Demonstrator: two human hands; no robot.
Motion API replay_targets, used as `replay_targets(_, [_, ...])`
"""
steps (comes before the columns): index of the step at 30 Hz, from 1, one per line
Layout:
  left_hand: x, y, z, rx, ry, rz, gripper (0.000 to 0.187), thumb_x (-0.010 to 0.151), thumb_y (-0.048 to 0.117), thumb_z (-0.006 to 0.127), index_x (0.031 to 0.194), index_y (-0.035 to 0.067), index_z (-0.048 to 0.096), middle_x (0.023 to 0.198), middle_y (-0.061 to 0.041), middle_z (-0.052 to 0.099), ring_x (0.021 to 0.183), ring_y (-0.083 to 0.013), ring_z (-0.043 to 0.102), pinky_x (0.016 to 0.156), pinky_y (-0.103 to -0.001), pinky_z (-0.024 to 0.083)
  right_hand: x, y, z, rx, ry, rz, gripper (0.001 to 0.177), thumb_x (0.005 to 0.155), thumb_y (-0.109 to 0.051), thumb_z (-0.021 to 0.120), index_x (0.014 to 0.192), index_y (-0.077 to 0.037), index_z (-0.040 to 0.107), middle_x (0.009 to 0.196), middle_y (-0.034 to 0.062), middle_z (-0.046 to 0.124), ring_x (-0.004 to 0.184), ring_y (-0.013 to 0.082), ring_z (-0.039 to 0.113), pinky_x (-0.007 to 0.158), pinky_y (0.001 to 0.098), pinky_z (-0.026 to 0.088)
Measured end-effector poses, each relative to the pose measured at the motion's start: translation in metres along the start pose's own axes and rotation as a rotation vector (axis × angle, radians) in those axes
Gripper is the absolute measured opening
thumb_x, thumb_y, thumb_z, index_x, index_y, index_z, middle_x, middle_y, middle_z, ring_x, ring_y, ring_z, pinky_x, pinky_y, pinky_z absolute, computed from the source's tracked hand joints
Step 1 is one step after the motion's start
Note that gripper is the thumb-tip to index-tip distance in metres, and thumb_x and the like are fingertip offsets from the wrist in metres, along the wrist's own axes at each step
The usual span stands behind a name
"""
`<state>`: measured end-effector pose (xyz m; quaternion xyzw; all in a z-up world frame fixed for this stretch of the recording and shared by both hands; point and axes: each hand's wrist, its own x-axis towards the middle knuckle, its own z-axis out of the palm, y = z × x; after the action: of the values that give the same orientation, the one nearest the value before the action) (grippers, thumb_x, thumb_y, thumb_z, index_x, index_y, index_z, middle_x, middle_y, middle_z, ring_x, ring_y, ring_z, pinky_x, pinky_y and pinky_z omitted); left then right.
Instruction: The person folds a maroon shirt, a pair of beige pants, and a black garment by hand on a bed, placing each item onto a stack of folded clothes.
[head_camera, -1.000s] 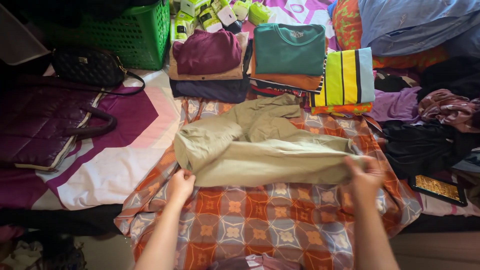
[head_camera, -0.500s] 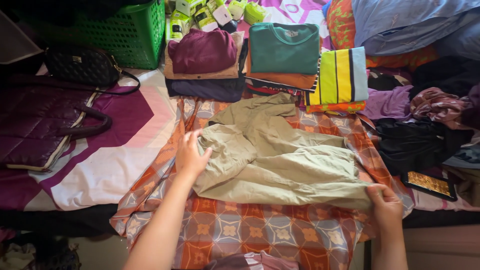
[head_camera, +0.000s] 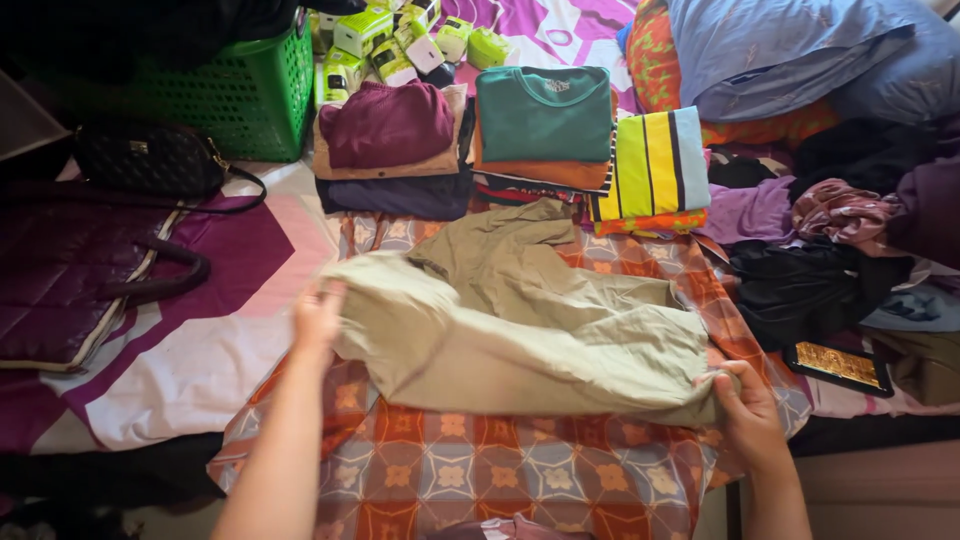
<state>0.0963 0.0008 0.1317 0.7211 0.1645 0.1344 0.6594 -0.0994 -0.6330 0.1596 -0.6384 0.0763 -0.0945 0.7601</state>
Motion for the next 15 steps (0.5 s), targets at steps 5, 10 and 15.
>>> replay_targets(5, [0.006,0.051,-0.092,-0.097,0.176,0.299,0.022,0.112,0.030,0.062,0.107,0.010,0.070,0.095,0.003,0.064,0.085,-0.0097,0.055,0.077,-0.026,0.048,-0.004,-0.032,0.055,-0.331,-0.040,0.226,0.019,0.089,-0.015,0.072,0.104,-0.008,0.062,0.094,0.0006,0.060,0.080,0.0110,0.062,0.062,0.0307,0.056])
replay_targets(10, [-0.030,0.119,-0.128,-0.084,0.375,0.407,0.021,0.114,0.023,0.059,0.103,0.005,0.062,0.091,-0.001,0.054,0.081,-0.0130,0.048,0.071,-0.029,0.038,-0.013,-0.083,0.135,-0.582,-0.441,0.430,0.053,0.069,-0.006,0.087,0.118,-0.015,0.068,0.092,-0.0021,0.058,0.079,0.0110,0.065,0.064,0.0300,0.062])
replay_targets(15, [-0.062,0.216,-0.106,-0.264,0.334,0.713,0.027,0.125,0.025,0.049,0.111,0.004,0.060,0.108,-0.001,0.062,0.093,-0.0084,0.052,0.089,-0.024,0.047,-0.023,-0.103,0.196,-0.921,-0.661,0.141,0.063,0.076,-0.024,0.089,0.132,-0.018,0.062,0.114,0.0099,0.067,0.106,0.0226,0.065,0.088,0.0376,0.055])
